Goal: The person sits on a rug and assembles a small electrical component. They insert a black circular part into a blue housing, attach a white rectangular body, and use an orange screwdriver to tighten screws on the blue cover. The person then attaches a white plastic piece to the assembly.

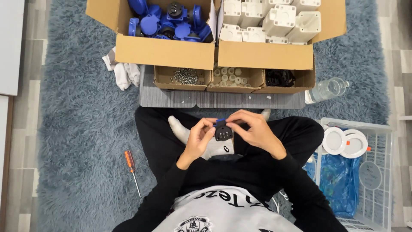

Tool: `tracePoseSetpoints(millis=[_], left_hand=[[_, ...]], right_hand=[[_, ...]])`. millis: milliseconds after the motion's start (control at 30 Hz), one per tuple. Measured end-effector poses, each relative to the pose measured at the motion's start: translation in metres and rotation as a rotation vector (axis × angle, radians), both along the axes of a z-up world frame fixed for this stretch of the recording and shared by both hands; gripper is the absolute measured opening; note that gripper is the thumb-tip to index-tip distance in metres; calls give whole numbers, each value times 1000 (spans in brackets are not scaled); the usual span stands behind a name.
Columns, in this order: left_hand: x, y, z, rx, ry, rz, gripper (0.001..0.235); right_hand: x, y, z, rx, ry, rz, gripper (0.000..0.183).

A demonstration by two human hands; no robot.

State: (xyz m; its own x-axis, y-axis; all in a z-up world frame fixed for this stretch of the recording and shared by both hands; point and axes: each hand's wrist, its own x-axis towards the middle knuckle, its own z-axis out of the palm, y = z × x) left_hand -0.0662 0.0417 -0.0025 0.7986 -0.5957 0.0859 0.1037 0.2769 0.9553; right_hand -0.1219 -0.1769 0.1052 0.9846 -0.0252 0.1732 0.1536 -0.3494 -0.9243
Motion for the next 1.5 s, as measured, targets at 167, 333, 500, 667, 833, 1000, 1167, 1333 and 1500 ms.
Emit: tracePoseSetpoints(millis=[167,333,500,667,833,1000,1167,1333,1500], left_hand=[[3,15,2,37,1,-48,16],[-1,26,10,36,54,-19,23],[-2,43,-11,-283,452,-180,14],[-1,53,-19,-288,474,-154,10],[2,55,-9,-267,432,-127,9],[8,56,3,-262,333,-123,18],[18,58,16,-216,222,-24,23],[26,48,33,-104,148,108,52],[24,33,58,9,-325,183,56]], right_hand=[[20,5,38,-132,19,167,14],[61,-40,91,-425,-188,119,19],[123,-133,80,-1005,-411,-288,46],[149,-170,44,-1168,-244,-257,76],[151,-176,33,-1291,-265,-294,78],[135,-161,55,-1255,-454,-333,60],[78,-106,88,-611,-477,-264,75],[26,-64,8,-90,-413,-304,82],[-18,-4,-76,405,-20,-156,83]])
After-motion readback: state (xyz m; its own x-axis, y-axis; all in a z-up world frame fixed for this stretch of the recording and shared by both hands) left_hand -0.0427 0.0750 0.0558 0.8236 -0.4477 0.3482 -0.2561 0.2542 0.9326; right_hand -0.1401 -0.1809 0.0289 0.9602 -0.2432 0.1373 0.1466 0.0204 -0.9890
